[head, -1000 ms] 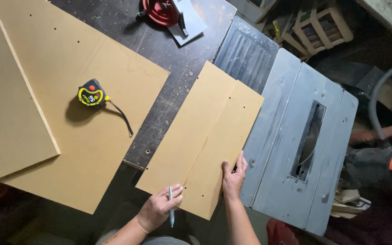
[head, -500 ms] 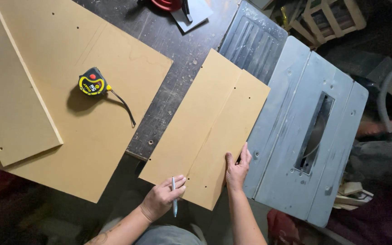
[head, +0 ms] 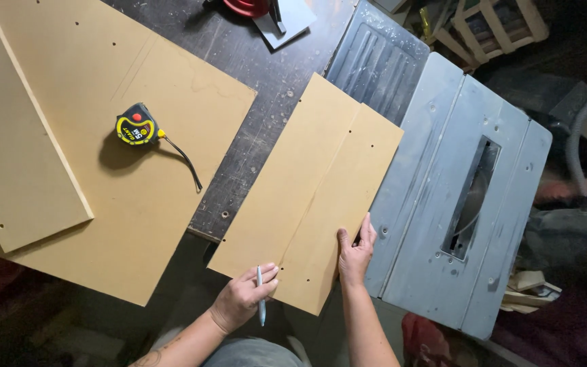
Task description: Measuring, marking, and cutting wooden boards using a tape measure, pen, and table saw.
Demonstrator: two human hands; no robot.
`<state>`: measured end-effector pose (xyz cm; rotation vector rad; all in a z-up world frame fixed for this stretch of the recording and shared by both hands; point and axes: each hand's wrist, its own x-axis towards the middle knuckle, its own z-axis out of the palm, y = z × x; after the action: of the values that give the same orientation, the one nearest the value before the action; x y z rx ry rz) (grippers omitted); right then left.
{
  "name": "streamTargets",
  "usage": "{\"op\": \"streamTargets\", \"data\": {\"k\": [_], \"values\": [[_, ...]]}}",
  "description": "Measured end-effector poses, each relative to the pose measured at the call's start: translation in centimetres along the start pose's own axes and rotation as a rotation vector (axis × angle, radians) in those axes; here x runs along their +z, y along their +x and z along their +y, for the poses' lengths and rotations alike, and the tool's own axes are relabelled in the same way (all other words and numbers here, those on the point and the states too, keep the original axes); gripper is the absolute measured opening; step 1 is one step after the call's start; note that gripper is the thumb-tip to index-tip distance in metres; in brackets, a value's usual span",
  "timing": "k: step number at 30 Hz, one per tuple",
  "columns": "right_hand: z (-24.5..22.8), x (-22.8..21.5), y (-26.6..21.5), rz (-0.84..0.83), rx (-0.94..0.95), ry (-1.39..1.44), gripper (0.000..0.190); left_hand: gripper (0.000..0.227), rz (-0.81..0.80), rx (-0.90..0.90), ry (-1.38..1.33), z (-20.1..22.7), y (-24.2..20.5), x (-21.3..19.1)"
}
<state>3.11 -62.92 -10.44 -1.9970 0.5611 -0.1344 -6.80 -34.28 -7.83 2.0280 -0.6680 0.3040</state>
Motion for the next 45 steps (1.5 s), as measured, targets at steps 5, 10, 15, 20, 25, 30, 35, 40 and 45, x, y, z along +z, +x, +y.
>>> {"op": "streamTargets", "data": {"k": [5,10,15,20,25,30,35,40,45], "values": [[0.4,0.1,0.1,0.01,-0.021,0.013,0.087,0.025,0.008,0.004,0.003,-0.1,-0.3,0.3],[0.8,0.1,0.1,0.015,-0.032,0.014,0.086,0.016,0.007,0.006,0.002,0.1,-0.2,0.1],[-1.4,-0.1,-0.3,-0.004,0.002,0.039,0.089,0.012,0.011,0.011,-0.001,0.0,-0.3,0.1],[-5.6,0.1,-0.3,0.01,0.226,0.088,0.092,0.062,0.017,-0.065,0.005,-1.9,2.0,-1.3],[-6.4,-0.3,0.0,-0.021,0.237,0.0,0.09,0.076,-0.209,-0.165,-0.082,-3.5,4.0,-0.6],[-4.7,-0.2,0.2,-0.015,0.236,-0.024,0.091,0.073,-0.313,-0.193,-0.114,-3.4,4.3,-0.3],[-1.9,-0.1,-1.2,0.039,0.139,-0.087,0.061,0.072,-0.304,-0.23,-0.116,-3.4,4.1,0.2],[-0.6,-0.1,-2.2,0.036,0.105,-0.092,0.058,0.071,-0.329,-0.218,-0.094,-3.4,4.0,0.3],[0.4,0.3,-2.1,0.052,0.086,-0.078,0.059,0.071,-0.327,-0.217,-0.098,-3.5,3.9,0.5]]}}
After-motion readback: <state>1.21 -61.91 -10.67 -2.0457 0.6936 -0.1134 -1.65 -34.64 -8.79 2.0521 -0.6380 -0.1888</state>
